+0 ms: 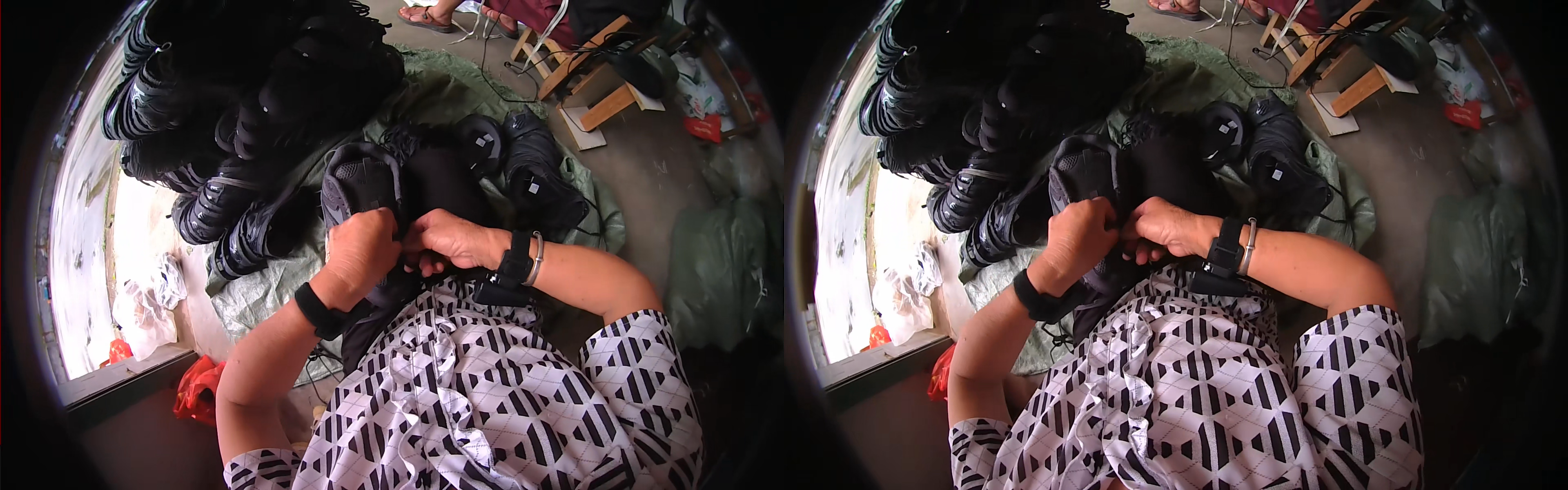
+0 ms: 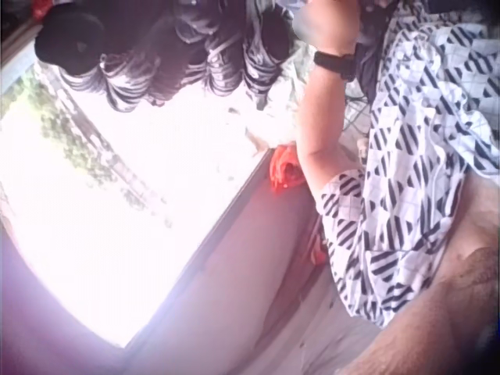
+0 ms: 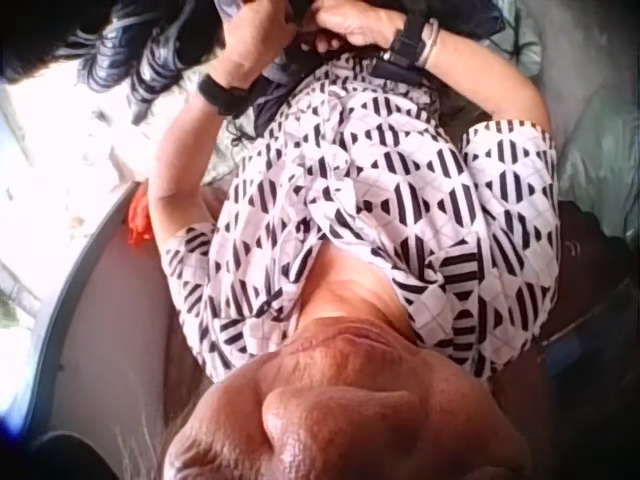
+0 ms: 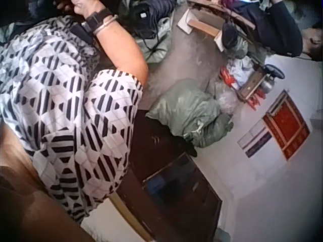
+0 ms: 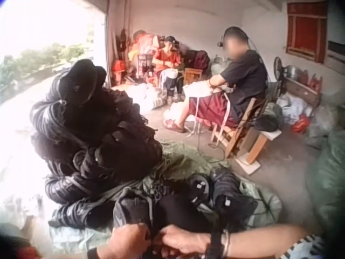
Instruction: The person is sitting on the floor and lacing a black sneaker. They thread the laces through the eyelets, pull them tight, and tie a knot. The person is surrounded by a large pile of similar black shoes.
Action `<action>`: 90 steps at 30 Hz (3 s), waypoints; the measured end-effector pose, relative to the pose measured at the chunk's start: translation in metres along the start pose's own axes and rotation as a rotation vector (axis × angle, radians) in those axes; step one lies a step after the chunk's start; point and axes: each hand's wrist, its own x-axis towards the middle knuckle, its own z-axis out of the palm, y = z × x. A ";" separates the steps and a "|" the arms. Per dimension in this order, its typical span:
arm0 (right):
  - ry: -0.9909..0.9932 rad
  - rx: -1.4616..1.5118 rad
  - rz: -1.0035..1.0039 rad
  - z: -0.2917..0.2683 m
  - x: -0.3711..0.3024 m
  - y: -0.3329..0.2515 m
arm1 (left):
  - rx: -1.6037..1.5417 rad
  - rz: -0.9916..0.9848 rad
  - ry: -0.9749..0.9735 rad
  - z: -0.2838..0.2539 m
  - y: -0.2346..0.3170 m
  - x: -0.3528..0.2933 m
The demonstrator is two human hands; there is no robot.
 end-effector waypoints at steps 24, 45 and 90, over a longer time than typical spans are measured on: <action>0.059 -1.490 -0.748 -0.003 -0.006 -0.034 | -1.042 -0.008 0.253 -0.001 -0.016 -0.012; 0.180 -1.539 -1.225 -0.011 0.016 -0.013 | 0.368 0.086 -0.503 -0.053 0.021 0.036; -0.089 -0.172 -0.548 -0.078 -0.032 -0.049 | -0.858 -0.232 0.239 0.024 -0.049 -0.059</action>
